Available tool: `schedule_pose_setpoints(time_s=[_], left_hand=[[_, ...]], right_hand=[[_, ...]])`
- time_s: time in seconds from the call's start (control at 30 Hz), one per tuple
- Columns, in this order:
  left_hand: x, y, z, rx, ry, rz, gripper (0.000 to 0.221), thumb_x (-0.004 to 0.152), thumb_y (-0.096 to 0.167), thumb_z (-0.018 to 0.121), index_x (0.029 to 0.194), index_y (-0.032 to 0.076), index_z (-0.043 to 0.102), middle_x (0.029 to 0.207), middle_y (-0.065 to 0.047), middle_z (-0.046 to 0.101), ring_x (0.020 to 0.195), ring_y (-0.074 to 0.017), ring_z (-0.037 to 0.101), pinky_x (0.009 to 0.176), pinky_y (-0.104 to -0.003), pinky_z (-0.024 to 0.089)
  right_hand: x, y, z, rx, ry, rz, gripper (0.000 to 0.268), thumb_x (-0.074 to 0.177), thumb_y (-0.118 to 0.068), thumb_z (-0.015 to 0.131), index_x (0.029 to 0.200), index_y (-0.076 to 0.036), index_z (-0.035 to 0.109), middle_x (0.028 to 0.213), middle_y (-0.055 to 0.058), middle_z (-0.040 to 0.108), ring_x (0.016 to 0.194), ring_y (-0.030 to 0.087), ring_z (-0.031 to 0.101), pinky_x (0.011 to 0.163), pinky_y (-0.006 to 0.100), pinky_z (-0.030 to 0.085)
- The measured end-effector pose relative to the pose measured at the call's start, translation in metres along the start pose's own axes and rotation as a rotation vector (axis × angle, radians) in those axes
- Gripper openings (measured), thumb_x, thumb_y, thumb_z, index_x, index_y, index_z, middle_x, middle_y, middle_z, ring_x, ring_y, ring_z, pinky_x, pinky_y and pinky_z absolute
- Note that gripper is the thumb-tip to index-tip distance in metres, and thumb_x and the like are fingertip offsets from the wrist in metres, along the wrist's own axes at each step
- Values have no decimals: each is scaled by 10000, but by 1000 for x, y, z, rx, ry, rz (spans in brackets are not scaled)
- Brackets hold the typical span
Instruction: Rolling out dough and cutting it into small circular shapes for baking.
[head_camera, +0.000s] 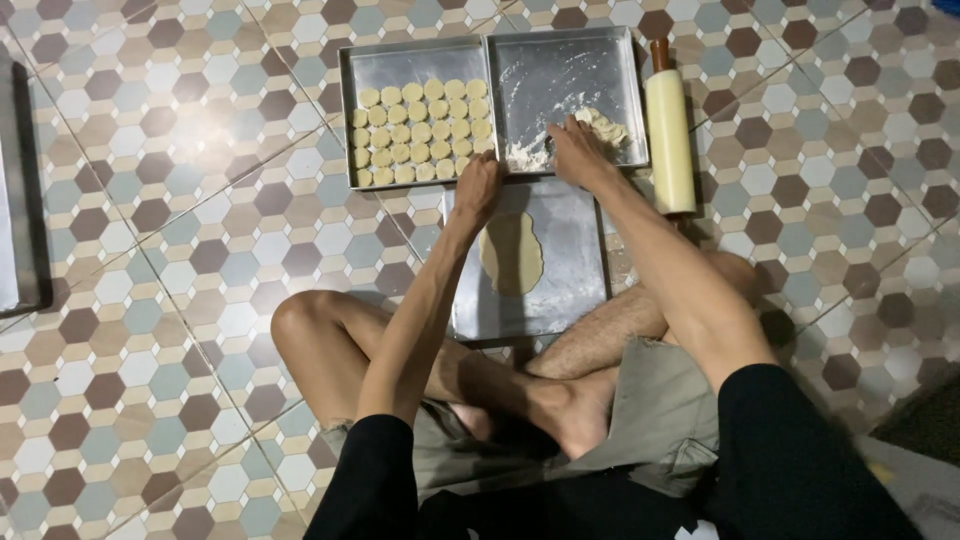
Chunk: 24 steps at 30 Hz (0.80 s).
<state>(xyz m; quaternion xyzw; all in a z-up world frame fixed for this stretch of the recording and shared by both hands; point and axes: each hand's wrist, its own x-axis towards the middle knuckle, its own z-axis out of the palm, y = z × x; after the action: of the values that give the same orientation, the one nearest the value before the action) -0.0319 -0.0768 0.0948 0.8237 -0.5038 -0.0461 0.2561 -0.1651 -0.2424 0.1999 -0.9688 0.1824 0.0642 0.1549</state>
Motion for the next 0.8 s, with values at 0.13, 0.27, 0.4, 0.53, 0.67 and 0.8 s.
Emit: schedule_pose_setpoints(time_s=[0.13, 0.27, 0.4, 0.53, 0.67, 0.8], left_hand=[[-1, 1, 1, -1, 2, 13, 276, 925, 22, 527, 954, 38, 801, 1095, -187, 699, 1010, -391, 702, 851, -438, 618], [-3, 8, -6, 29, 8, -19, 265, 919, 34, 535, 956, 53, 797, 1088, -166, 708, 988, -360, 713, 840, -423, 621], [0, 1, 12, 39, 49, 14, 212, 889, 23, 584, 935, 10, 791, 1011, -193, 713, 934, -381, 719, 821, -452, 614], [-3, -4, 16, 20, 66, 5, 163, 894, 95, 638, 895, 102, 801, 978, -137, 696, 901, -334, 716, 799, -418, 611], [-12, -1, 19, -52, 93, 11, 120, 883, 115, 667, 912, 86, 780, 944, -168, 662, 901, -380, 702, 797, -479, 605], [-39, 13, -28, -16, 237, -61, 174, 909, 127, 700, 1078, 121, 739, 987, -123, 638, 974, -294, 667, 865, -410, 551]], right_hand=[[8, 11, 11, -7, 0, 45, 496, 916, -54, 724, 1373, 55, 567, 1200, 285, 508, 1172, 520, 537, 885, 631, 509], [6, 18, 13, 30, 0, 75, 497, 958, -103, 692, 1409, 23, 524, 1238, 273, 511, 1182, 477, 553, 855, 618, 532], [-10, 6, -5, 122, 46, 93, 506, 977, -66, 668, 1420, 98, 489, 1252, 331, 505, 1177, 526, 555, 885, 611, 520], [-13, 15, 6, 211, 88, 87, 488, 983, -90, 664, 1405, 79, 487, 1228, 313, 509, 1138, 518, 576, 873, 595, 521], [-27, 6, 6, 267, 140, 57, 438, 1004, -94, 644, 1363, 92, 475, 1194, 344, 528, 1097, 546, 596, 852, 615, 506], [-27, 16, 12, 286, 200, 0, 444, 989, -125, 662, 1340, 74, 477, 1158, 298, 542, 1047, 536, 609, 875, 597, 487]])
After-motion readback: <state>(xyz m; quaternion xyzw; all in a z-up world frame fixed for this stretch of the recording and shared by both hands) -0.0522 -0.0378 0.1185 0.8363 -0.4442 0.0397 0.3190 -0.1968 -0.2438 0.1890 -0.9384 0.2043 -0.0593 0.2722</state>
